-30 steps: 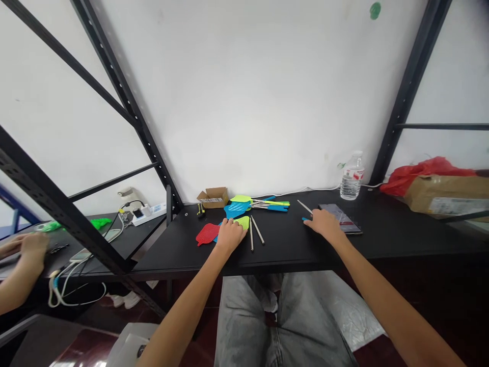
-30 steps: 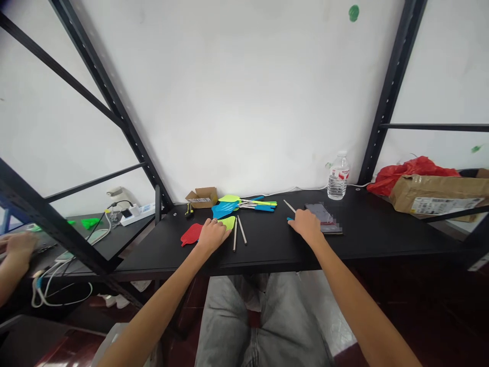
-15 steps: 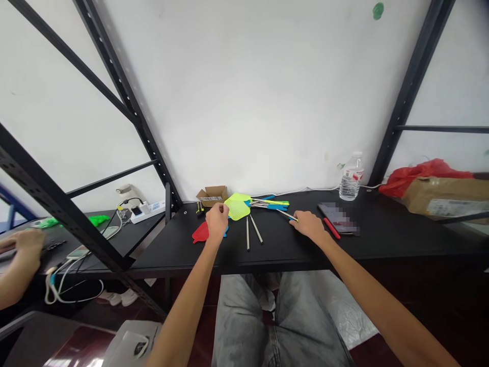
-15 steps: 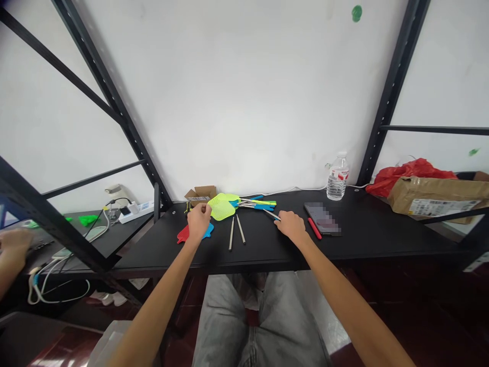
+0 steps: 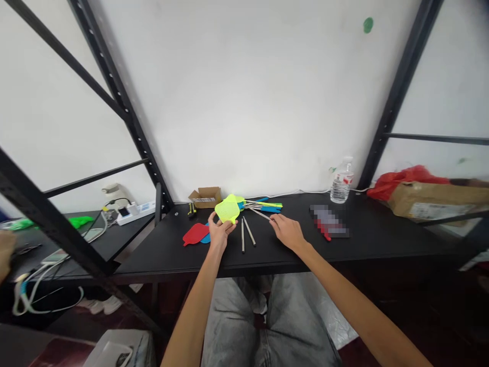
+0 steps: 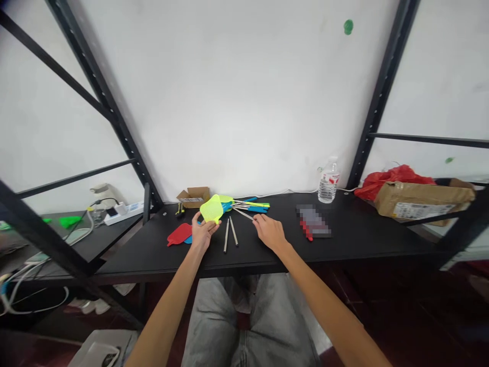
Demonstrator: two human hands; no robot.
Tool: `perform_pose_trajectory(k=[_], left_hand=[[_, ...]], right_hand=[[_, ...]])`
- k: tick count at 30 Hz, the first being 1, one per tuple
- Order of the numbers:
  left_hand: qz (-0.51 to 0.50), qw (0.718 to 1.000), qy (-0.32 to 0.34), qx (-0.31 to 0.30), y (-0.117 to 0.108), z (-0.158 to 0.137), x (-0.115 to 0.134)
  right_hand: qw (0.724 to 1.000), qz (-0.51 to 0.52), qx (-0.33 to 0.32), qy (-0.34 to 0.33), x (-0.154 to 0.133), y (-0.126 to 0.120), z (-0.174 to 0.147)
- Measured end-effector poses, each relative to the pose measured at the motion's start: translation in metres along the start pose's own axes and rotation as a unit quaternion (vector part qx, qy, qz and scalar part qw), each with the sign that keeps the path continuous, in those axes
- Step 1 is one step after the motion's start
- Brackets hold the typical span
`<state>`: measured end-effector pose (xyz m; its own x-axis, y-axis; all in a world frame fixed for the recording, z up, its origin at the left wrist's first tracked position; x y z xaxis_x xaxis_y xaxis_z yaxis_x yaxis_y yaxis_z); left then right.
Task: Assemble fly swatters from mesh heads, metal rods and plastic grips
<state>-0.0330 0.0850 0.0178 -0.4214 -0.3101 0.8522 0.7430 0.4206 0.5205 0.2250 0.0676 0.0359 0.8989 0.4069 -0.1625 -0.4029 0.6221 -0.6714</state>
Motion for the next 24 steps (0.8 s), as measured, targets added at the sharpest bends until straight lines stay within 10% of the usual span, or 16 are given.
perform_pose_trajectory(k=[24], left_hand=[[0.089,0.992,-0.049,-0.081,0.002,-0.004,-0.009]], right_hand=[[0.995,0.057,-0.046,-0.06,-0.013,-0.002,-0.004]])
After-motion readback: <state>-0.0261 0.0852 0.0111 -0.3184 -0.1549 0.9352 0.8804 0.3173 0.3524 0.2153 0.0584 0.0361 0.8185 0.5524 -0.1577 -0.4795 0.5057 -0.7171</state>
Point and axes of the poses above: each hand's wrist, its own z-axis towards the middle knuckle, its own y-axis out of the palm, x = y × z, the point moved 4 cm from there along z, towards the middle knuckle, and after that the axes turned 13 degrees about x, right-handed, at the moved point
